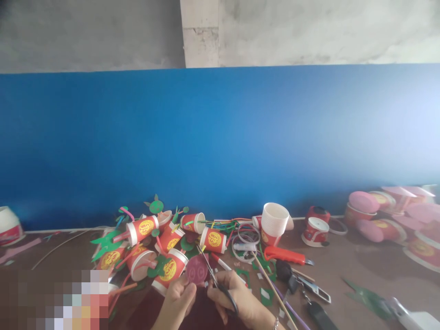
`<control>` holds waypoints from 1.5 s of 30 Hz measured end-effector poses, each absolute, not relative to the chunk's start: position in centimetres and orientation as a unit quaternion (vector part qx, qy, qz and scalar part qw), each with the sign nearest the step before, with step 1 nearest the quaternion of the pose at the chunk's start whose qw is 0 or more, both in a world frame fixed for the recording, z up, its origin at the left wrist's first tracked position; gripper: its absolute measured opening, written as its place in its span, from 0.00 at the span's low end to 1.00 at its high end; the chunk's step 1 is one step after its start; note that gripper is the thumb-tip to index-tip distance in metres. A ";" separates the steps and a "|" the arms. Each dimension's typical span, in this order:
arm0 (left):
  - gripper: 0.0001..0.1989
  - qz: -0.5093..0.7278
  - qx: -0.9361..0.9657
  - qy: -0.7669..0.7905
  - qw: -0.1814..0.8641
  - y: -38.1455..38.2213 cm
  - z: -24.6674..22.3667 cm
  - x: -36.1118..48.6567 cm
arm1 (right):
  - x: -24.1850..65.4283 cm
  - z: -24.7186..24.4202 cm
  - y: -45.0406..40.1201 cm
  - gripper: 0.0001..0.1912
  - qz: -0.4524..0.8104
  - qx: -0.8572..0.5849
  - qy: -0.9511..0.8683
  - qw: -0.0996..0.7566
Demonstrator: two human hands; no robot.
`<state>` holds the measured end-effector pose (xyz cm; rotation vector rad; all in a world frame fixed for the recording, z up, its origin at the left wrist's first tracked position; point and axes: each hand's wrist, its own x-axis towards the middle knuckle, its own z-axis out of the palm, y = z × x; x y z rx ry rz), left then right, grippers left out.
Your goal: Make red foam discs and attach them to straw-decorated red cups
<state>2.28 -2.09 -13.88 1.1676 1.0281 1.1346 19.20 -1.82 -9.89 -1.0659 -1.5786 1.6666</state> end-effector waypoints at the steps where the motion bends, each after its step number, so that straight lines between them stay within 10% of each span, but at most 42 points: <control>1: 0.31 0.473 0.503 0.430 0.581 -2.1 -14.0 2.4 | 19.2 -9.9 -1.8 0.22 0.629 -0.401 -0.596 0.298; 45: 0.30 0.500 0.462 0.433 0.591 -1.6 -14.0 2.2 | 19.6 -9.2 -2.0 0.16 0.657 -0.405 -0.568 0.287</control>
